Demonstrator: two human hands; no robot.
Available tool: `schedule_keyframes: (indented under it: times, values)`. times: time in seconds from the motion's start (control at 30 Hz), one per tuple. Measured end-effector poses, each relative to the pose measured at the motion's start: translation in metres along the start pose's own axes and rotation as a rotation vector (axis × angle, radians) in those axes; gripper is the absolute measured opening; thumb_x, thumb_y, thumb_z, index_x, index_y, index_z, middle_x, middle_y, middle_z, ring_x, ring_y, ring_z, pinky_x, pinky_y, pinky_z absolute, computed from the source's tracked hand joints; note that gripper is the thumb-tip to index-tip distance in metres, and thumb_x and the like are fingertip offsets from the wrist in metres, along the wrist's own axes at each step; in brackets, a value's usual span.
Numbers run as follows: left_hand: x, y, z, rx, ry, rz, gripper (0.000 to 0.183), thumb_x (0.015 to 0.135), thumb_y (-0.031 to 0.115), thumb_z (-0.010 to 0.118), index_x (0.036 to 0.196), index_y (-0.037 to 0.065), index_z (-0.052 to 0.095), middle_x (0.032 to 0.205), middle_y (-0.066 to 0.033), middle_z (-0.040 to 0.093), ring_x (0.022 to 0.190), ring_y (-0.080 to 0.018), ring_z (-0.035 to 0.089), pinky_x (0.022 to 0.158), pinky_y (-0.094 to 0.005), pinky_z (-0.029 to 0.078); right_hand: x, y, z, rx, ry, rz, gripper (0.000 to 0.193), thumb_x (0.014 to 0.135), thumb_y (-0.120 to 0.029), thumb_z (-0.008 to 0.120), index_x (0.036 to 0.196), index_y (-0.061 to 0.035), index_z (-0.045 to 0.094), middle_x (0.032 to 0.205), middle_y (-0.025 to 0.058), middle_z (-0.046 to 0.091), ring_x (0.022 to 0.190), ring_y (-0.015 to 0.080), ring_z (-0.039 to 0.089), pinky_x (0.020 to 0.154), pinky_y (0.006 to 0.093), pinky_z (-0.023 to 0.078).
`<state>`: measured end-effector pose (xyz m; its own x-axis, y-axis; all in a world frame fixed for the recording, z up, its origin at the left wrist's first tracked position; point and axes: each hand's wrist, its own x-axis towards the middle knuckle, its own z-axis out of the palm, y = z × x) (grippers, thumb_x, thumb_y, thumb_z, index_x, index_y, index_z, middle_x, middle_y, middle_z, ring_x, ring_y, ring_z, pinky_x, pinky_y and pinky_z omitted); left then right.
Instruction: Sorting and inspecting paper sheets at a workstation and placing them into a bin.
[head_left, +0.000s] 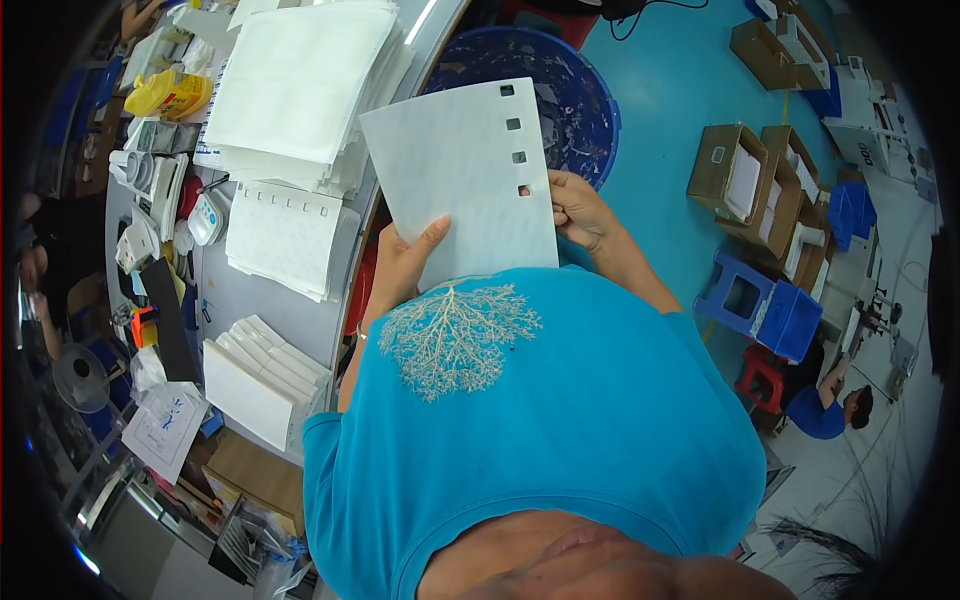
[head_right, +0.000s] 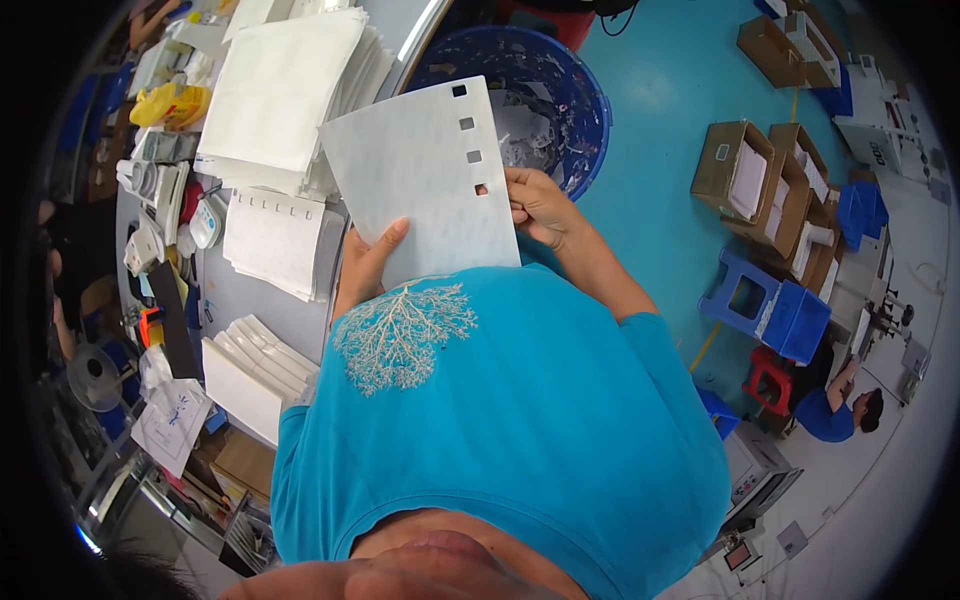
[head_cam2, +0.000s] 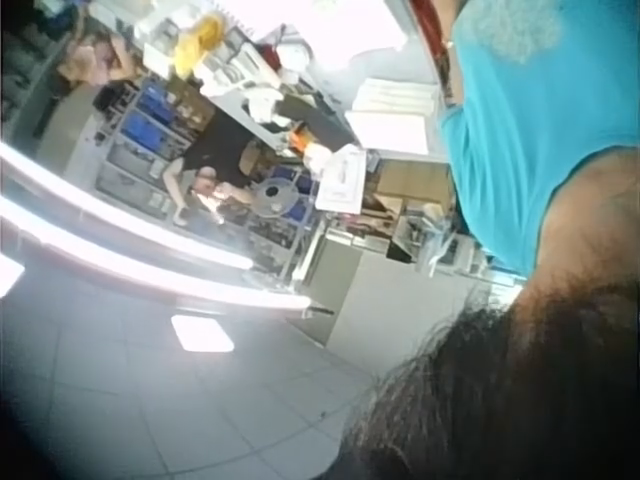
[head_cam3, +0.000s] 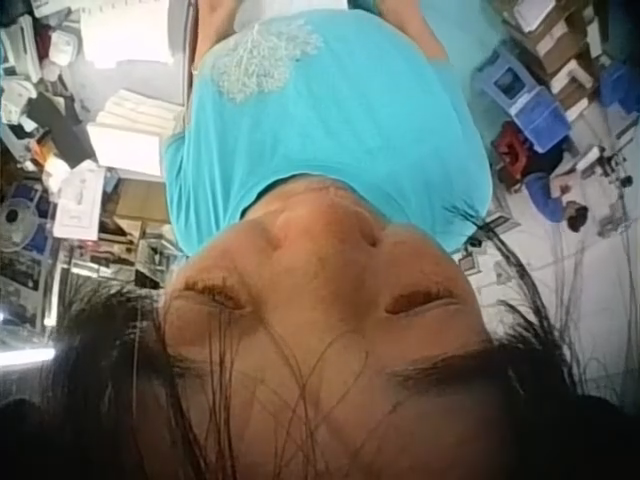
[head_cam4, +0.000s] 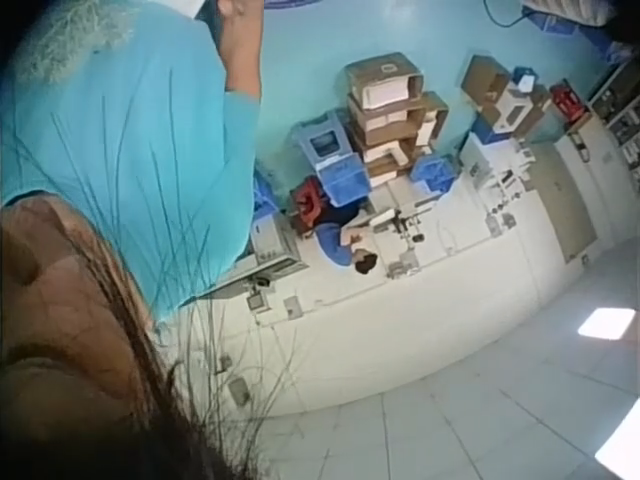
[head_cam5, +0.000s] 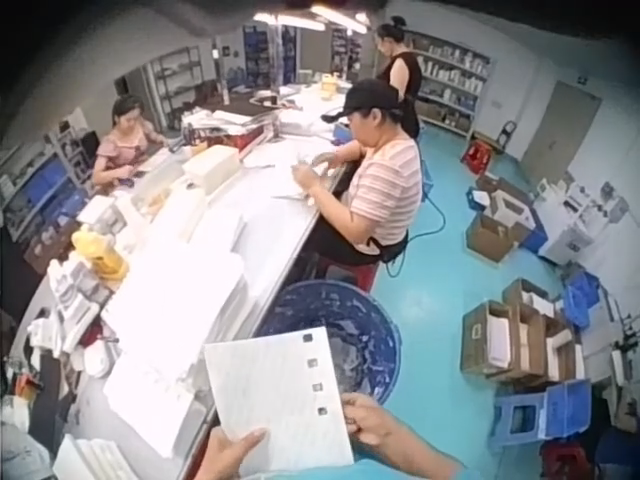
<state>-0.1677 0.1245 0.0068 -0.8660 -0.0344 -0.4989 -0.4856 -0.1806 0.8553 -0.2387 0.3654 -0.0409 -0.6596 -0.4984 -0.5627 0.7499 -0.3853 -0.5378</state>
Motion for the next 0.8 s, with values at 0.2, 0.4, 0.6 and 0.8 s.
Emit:
schedule_keyframes:
  times: [0.2,0.4,0.6,0.8]
  values:
    - [-0.003,-0.003,0.002,0.044,-0.012,0.091,0.039,0.085,0.026,0.070,0.108,-0.004,0.062,0.099,-0.0129,0.066,0.089,-0.0171,0.061,0.077,-0.0307,0.048,-0.008,-0.012,0.001,-0.115,-0.004,0.093,0.020,0.087,-0.003,0.060,0.105,0.0060,0.062,0.078,0.0026,0.060,0.048,-0.0014,0.036,0.037,0.0126,0.024]
    - [-0.006,-0.006,0.006,-0.018,0.033,0.094,0.036,0.085,0.024,0.070,0.106,-0.004,0.062,0.096,-0.0118,0.066,0.086,-0.0157,0.061,0.075,-0.0292,0.048,-0.017,-0.006,0.003,0.043,-0.079,0.011,0.020,0.088,-0.005,0.059,0.105,0.0045,0.062,0.079,0.0024,0.061,0.052,-0.0005,0.040,0.039,0.0123,0.026]
    - [-0.010,-0.006,0.008,0.062,-0.001,0.132,0.036,0.085,0.024,0.070,0.106,-0.004,0.062,0.097,-0.0120,0.066,0.087,-0.0164,0.061,0.076,-0.0297,0.048,-0.017,0.007,0.000,-0.114,0.116,0.122,0.018,0.089,-0.013,0.059,0.101,0.0002,0.063,0.081,0.0028,0.061,0.051,0.0028,0.042,0.043,0.0183,0.036]
    - [-0.010,-0.006,0.017,-0.002,0.119,0.123,0.040,0.086,0.024,0.069,0.111,-0.005,0.060,0.101,-0.0134,0.065,0.090,-0.0184,0.061,0.079,-0.0314,0.048,-0.024,0.009,-0.014,-0.151,0.048,0.042,0.023,0.088,-0.019,0.062,0.101,0.0001,0.064,0.079,0.0020,0.063,0.059,0.0056,0.052,0.051,0.0206,0.041]
